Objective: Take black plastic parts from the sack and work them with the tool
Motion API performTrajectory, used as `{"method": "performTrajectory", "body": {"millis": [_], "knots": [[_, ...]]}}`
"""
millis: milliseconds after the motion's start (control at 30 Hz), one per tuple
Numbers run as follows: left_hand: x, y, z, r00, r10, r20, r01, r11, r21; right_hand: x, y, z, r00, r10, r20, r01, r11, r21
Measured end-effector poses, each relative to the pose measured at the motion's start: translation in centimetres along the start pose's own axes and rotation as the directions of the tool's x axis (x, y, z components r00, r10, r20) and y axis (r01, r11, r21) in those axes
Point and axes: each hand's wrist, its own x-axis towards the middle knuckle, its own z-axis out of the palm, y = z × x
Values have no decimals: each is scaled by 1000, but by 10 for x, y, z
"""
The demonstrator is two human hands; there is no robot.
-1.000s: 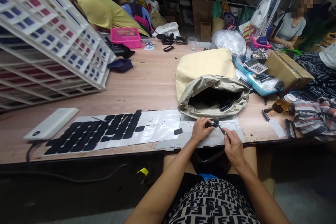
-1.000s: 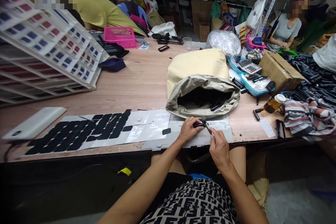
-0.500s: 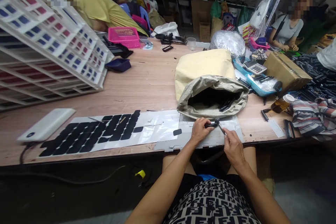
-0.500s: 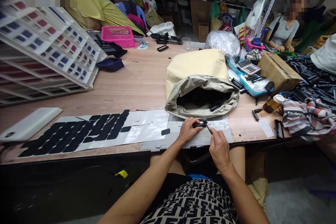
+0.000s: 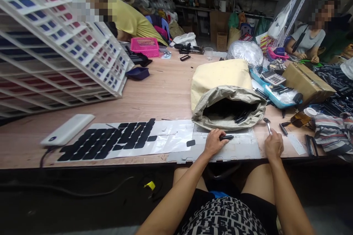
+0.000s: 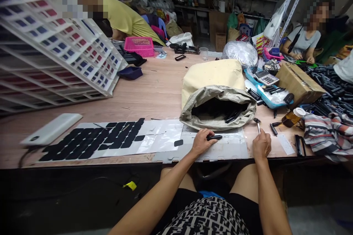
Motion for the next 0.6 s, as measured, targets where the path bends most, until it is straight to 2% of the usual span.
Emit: {"method": "performTrajectory", "body": {"millis": [67,167,233,300,367,433,467,500,533,600], "knots": [[2,-1,0,1000,1,7,-1,1000,5,10,2,10,1000,-11,5,12,996,-94],[3,0,-2,1000,31,7,-31,1000,-2,14,-1,20,995,-94,-28,86,973,-213],[-6,3,-5,996,89,-22,-90,994,-53,14,-3,23,990,-135,-45,119,959,-259],[-27,7,-6,984,178,-31,-180,974,-137,13,-2,25,986,-161,-43,143,950,-278],[-58,8,-3,958,282,59,-263,940,-219,13,-1,25,983,-179,-45,159,944,-289],[-92,5,6,903,355,241,-293,920,-259,14,0,25,980,-189,-58,164,941,-296],[-107,2,13,878,353,324,-281,927,-250,14,0,25,979,-192,-67,164,940,-300],[-118,-3,21,868,312,387,-242,945,-219,15,-1,26,978,-196,-74,165,938,-304],[-127,-8,29,875,229,426,-175,971,-162,15,-1,26,976,-201,-80,168,936,-310],[-133,-21,45,899,-43,437,45,999,6,16,-2,26,973,-215,-86,178,930,-321]]}}
